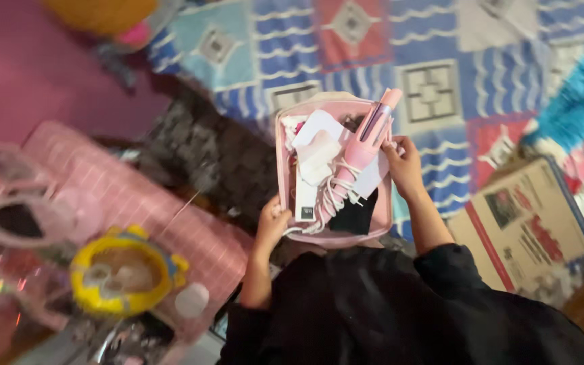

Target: The person unpacks a pink cosmetic bag on a patterned bedspread, removes various items including a hair curler, papers, and small containers, and places them into a nearby storage area. They then return to the bag to remove additional items and place them into the storage area as well.

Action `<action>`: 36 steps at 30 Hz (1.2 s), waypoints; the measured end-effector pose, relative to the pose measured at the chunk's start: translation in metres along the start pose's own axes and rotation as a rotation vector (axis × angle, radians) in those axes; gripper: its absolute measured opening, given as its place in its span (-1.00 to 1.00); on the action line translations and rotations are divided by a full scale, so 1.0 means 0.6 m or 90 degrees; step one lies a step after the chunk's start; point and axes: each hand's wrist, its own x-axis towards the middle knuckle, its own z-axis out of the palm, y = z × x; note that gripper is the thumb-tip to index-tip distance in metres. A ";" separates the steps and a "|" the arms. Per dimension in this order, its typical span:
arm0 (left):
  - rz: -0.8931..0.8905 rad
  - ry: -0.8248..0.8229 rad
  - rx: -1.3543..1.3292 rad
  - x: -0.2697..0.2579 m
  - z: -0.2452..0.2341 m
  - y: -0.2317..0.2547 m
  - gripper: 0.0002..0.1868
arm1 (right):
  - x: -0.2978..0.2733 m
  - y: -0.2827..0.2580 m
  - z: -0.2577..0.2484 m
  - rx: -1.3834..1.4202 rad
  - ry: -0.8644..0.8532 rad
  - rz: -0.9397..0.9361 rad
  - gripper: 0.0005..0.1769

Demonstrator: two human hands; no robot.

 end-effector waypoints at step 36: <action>-0.060 -0.392 0.135 0.196 0.473 0.104 -0.55 | -0.088 0.097 -0.094 0.225 0.222 -0.082 -0.31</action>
